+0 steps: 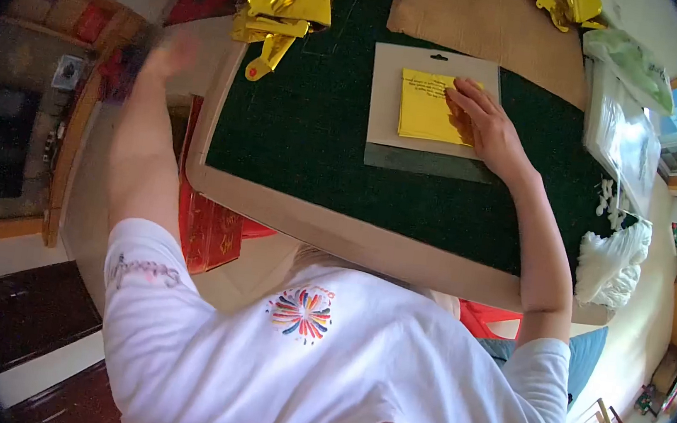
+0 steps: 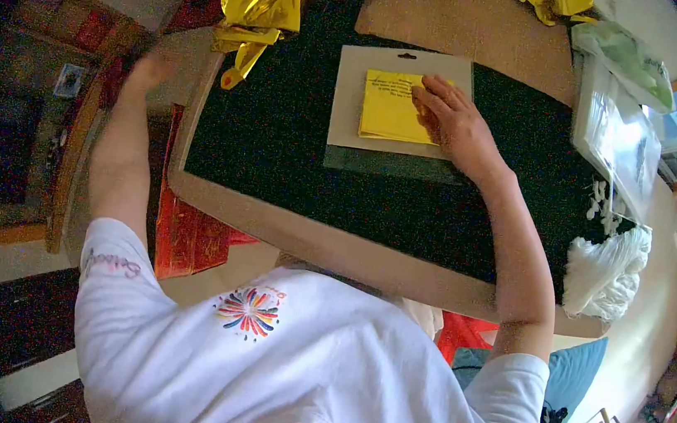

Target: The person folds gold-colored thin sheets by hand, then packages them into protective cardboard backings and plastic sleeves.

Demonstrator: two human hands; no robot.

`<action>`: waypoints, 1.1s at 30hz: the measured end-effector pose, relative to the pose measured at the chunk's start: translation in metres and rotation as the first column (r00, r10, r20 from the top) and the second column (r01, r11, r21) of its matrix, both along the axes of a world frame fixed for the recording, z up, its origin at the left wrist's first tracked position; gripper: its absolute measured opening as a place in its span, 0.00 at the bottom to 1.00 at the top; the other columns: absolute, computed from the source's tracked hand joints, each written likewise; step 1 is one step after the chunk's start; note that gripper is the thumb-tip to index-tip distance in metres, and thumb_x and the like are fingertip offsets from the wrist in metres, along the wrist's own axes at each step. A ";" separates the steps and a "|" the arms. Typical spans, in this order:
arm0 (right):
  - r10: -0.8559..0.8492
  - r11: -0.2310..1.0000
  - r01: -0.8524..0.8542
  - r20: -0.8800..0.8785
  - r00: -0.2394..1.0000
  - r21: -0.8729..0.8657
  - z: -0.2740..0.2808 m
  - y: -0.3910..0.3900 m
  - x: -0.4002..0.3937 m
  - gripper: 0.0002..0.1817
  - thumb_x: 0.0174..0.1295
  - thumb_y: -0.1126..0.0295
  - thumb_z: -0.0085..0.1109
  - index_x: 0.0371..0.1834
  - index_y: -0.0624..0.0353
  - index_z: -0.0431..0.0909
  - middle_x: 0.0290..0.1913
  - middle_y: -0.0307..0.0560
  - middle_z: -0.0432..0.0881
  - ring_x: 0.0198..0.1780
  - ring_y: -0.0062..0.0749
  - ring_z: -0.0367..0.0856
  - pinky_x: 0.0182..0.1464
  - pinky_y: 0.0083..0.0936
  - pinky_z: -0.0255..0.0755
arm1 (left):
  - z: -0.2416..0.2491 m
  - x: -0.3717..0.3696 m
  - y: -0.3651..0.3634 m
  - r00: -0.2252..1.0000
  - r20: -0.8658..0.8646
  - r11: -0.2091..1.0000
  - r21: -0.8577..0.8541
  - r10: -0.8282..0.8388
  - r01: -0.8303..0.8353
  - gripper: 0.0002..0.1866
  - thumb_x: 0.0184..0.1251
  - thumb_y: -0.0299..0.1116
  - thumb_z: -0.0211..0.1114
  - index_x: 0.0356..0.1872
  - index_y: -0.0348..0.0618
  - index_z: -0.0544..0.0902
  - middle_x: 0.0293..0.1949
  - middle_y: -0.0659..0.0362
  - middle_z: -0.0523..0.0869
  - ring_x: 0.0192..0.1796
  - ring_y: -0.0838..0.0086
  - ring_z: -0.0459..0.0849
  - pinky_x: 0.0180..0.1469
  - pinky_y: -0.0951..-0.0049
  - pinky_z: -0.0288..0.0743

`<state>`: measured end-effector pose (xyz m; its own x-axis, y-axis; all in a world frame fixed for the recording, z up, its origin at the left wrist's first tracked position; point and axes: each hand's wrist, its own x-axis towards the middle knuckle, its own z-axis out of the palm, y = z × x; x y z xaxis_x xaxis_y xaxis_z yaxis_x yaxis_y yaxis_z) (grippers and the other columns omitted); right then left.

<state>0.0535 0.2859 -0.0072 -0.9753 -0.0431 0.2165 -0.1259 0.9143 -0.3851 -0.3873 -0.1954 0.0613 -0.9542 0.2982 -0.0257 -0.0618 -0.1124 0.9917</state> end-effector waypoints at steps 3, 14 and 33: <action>0.054 0.998 -0.055 -0.055 0.997 -0.019 -0.003 0.004 0.000 0.23 0.69 0.75 0.55 0.68 0.55 0.72 0.72 0.52 0.67 0.74 0.46 0.63 0.74 0.39 0.62 | -0.015 -0.020 0.029 0.995 -0.100 0.889 -0.458 -0.027 -0.022 0.20 0.70 0.38 0.65 0.57 0.37 0.78 0.45 0.55 0.87 0.42 0.69 0.85 0.45 0.68 0.81; 0.030 1.000 -0.030 -0.012 0.999 0.006 -0.003 0.004 -0.002 0.24 0.70 0.73 0.54 0.70 0.56 0.69 0.73 0.51 0.66 0.75 0.45 0.61 0.77 0.41 0.55 | -0.003 0.054 0.089 0.786 -0.575 0.077 -0.815 -0.226 -0.574 0.12 0.71 0.35 0.61 0.52 0.47 0.83 0.43 0.57 0.89 0.44 0.64 0.87 0.47 0.65 0.80; 0.004 1.000 -0.010 -0.180 0.984 -0.029 -0.004 -0.002 0.002 0.21 0.62 0.79 0.61 0.59 0.55 0.77 0.69 0.50 0.70 0.71 0.43 0.68 0.70 0.37 0.66 | -0.042 0.372 0.239 0.136 -0.504 0.499 -0.864 -0.853 -0.071 0.25 0.61 0.28 0.64 0.62 0.44 0.74 0.61 0.44 0.75 0.67 0.51 0.73 0.68 0.52 0.68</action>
